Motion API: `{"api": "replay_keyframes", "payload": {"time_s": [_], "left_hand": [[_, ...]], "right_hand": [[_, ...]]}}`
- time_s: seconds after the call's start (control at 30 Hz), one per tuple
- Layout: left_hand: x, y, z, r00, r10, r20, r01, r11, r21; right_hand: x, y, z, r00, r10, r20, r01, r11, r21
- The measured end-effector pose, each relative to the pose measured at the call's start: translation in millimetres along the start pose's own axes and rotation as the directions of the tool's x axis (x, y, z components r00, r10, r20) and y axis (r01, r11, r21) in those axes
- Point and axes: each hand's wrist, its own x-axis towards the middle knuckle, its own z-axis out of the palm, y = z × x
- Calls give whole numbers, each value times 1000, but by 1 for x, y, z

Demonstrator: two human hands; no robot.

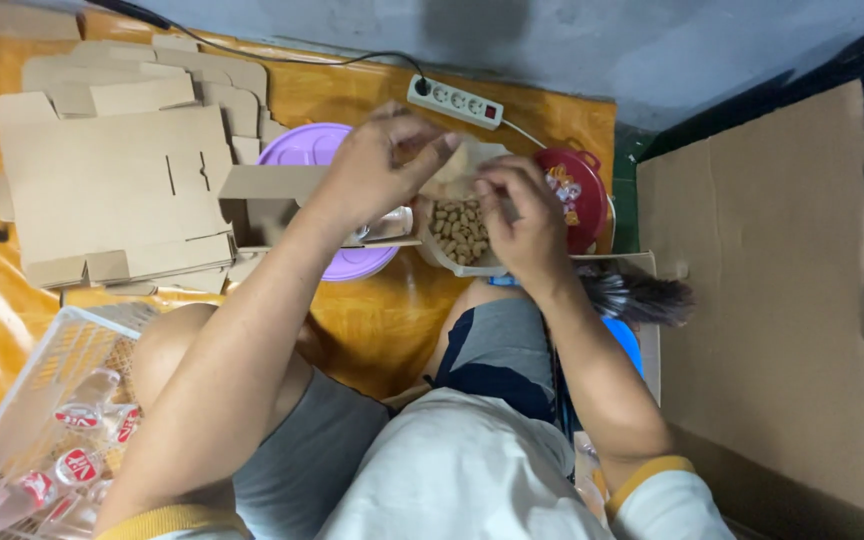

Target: The person uses tongs to transfer cashews from a container into a small plastic bag, then places the bag into a cardboard box. They then open a container of orange snacks and transfer them into a plastic bag using tongs.

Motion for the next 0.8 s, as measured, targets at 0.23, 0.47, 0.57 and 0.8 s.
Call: {"api": "replay_keyframes", "payload": {"time_s": [0.23,0.47,0.57,0.8], "left_hand": [[-6,9,-5,972,148,184,-92,956,-278],[-2,-10,21,986,144,87,-121,967,-225],[-2,-24,27,991,131,39,-121,973,-195],[-7,-3,14,1000,26,-15,-30,870,-492]], "right_hand": [[17,-16,-17,996,81,38,-84,992,98],[19,-18,-12,990,125,60,-133,975,179],[15,-12,-6,988,148,49,-155,966,208],[7,-7,9,938,347,-22,-290,816,500]]}}
